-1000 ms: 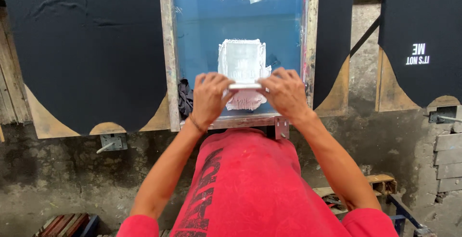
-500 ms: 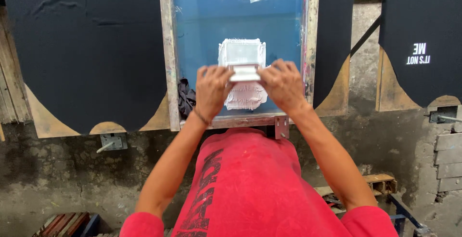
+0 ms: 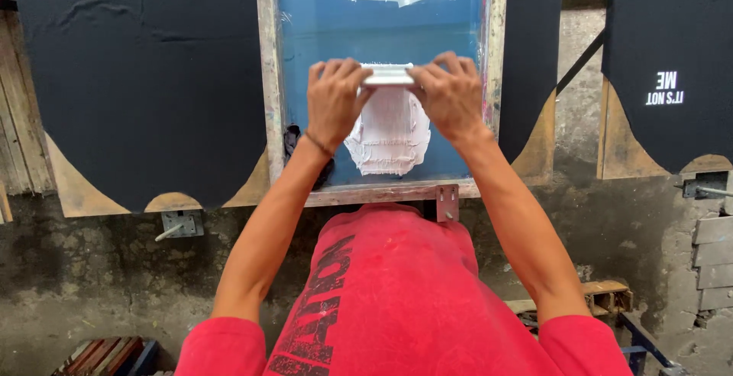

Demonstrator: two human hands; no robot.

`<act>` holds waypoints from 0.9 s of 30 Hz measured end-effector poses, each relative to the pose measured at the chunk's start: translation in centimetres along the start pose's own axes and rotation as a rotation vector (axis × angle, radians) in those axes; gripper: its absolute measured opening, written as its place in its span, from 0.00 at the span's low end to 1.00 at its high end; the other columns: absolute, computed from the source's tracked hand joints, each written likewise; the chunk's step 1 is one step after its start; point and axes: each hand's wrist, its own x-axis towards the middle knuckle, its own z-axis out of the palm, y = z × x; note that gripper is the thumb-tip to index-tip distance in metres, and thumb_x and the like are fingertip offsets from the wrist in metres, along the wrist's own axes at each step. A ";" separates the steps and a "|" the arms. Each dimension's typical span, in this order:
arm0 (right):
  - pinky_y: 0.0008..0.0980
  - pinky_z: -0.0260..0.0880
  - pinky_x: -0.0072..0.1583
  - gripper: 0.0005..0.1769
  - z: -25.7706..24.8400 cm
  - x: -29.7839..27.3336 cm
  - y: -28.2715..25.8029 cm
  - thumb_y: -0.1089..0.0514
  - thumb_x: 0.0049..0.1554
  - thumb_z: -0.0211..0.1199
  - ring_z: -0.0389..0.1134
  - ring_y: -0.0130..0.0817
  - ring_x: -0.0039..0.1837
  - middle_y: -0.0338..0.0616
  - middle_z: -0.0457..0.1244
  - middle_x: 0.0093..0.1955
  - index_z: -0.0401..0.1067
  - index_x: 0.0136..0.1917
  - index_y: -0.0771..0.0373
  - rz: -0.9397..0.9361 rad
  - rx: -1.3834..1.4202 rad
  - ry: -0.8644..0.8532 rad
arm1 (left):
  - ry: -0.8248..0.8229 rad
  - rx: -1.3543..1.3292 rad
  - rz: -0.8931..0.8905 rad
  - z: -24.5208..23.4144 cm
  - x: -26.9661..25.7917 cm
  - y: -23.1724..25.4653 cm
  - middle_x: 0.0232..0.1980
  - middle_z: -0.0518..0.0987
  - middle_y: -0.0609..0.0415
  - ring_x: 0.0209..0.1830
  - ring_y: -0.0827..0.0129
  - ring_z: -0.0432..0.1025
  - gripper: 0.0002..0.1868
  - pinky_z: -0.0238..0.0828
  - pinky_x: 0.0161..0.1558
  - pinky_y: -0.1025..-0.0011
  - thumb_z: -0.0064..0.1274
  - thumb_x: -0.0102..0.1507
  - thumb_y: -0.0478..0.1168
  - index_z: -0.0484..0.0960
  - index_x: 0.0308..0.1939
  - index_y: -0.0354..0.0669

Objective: The person uses a squeegee to spread white ink across a screen printing frame positioned over a black t-shirt. They repeatedly pull the squeegee downward to transfer the ink through the screen, then lift the frame to reveal the printed text on the shirt before repeating the process.

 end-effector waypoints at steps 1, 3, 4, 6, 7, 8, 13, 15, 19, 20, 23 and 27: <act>0.35 0.63 0.58 0.11 0.3 0.2 0.1 0.42 0.58 0.71 0.68 0.30 0.56 0.30 0.71 0.41 0.79 0.49 0.46 -0.001 -0.001 0.001 | 0.001 0.000 0.000 -0.2 0.4 0.0 0.42 0.80 0.60 0.51 0.66 0.73 0.12 0.57 0.58 0.58 0.63 0.65 0.51 0.85 0.47 0.53; 0.35 0.64 0.58 0.12 0.9 0.6 0.2 0.44 0.55 0.73 0.67 0.30 0.57 0.30 0.71 0.41 0.78 0.50 0.48 0.013 -0.006 0.011 | 0.015 0.018 -0.012 -0.7 1.1 -0.2 0.45 0.80 0.61 0.52 0.67 0.73 0.14 0.58 0.59 0.61 0.68 0.61 0.49 0.85 0.48 0.55; 0.35 0.64 0.58 0.12 0.8 0.2 0.1 0.44 0.55 0.73 0.67 0.30 0.57 0.30 0.71 0.41 0.78 0.50 0.48 0.012 -0.006 0.011 | 0.015 0.018 -0.013 -0.7 0.6 0.0 0.45 0.80 0.61 0.52 0.67 0.73 0.14 0.58 0.59 0.61 0.68 0.61 0.49 0.85 0.48 0.55; 0.35 0.64 0.59 0.13 0.7 -0.9 -0.5 0.43 0.54 0.73 0.67 0.30 0.56 0.30 0.70 0.40 0.77 0.49 0.47 -0.010 -0.011 -0.035 | -0.052 -0.009 -0.011 -0.8 -0.8 0.3 0.46 0.79 0.63 0.52 0.67 0.72 0.16 0.57 0.60 0.60 0.68 0.60 0.49 0.83 0.49 0.55; 0.35 0.64 0.59 0.13 0.1 -1.3 -1.0 0.43 0.54 0.73 0.67 0.30 0.56 0.30 0.70 0.40 0.77 0.49 0.47 -0.008 -0.006 -0.041 | -0.060 -0.011 -0.015 -0.6 -1.9 0.5 0.46 0.79 0.63 0.52 0.67 0.72 0.16 0.57 0.60 0.60 0.68 0.60 0.49 0.83 0.49 0.55; 0.36 0.63 0.59 0.12 -0.4 -1.7 -1.3 0.43 0.56 0.71 0.67 0.32 0.55 0.31 0.70 0.40 0.78 0.49 0.48 -0.014 0.019 -0.081 | -0.083 -0.014 -0.017 -0.3 -2.8 0.8 0.46 0.79 0.62 0.53 0.67 0.73 0.16 0.57 0.61 0.60 0.67 0.60 0.49 0.83 0.49 0.56; 0.39 0.64 0.59 0.13 -1.8 -5.5 -3.2 0.43 0.54 0.69 0.67 0.34 0.55 0.32 0.70 0.40 0.78 0.50 0.47 -0.041 0.047 -0.161 | -0.167 -0.013 -0.041 -1.8 -7.5 3.6 0.45 0.81 0.62 0.52 0.69 0.75 0.12 0.55 0.62 0.60 0.59 0.66 0.53 0.83 0.49 0.57; 0.39 0.65 0.59 0.11 -3.2 -6.6 -4.3 0.45 0.56 0.68 0.68 0.34 0.53 0.33 0.71 0.40 0.78 0.51 0.47 -0.034 0.102 -0.205 | -0.185 -0.070 -0.049 -3.0 -9.0 4.9 0.45 0.82 0.59 0.51 0.68 0.75 0.12 0.56 0.62 0.59 0.59 0.67 0.51 0.84 0.50 0.53; 0.36 0.65 0.60 0.13 -4.2 -8.3 -5.7 0.45 0.53 0.69 0.67 0.31 0.54 0.30 0.71 0.44 0.76 0.51 0.45 -0.032 0.110 -0.181 | -0.177 -0.048 -0.040 -4.8 -10.3 6.5 0.46 0.83 0.59 0.52 0.69 0.75 0.13 0.56 0.63 0.59 0.60 0.66 0.52 0.84 0.50 0.53; 0.36 0.65 0.60 0.12 -4.1 -8.8 -5.9 0.45 0.54 0.68 0.67 0.31 0.55 0.29 0.70 0.44 0.76 0.51 0.45 -0.021 0.100 -0.158 | -0.152 -0.041 -0.032 -4.8 -10.6 6.5 0.46 0.82 0.59 0.53 0.69 0.75 0.15 0.57 0.64 0.60 0.61 0.65 0.51 0.83 0.52 0.53; 0.36 0.65 0.61 0.11 -3.9 -9.1 -6.2 0.44 0.57 0.66 0.66 0.31 0.56 0.30 0.70 0.45 0.76 0.52 0.45 0.000 0.082 -0.105 | -0.107 -0.038 -0.007 -4.5 -11.0 6.2 0.47 0.81 0.60 0.55 0.68 0.74 0.16 0.58 0.65 0.59 0.62 0.64 0.50 0.82 0.53 0.52; 0.38 0.66 0.61 0.15 -6.4 -8.6 -7.2 0.48 0.51 0.72 0.67 0.33 0.57 0.31 0.70 0.46 0.76 0.51 0.48 0.009 0.082 -0.069 | -0.028 -0.061 0.017 -4.4 -11.7 6.6 0.43 0.81 0.60 0.51 0.68 0.72 0.13 0.59 0.62 0.59 0.62 0.64 0.50 0.84 0.50 0.54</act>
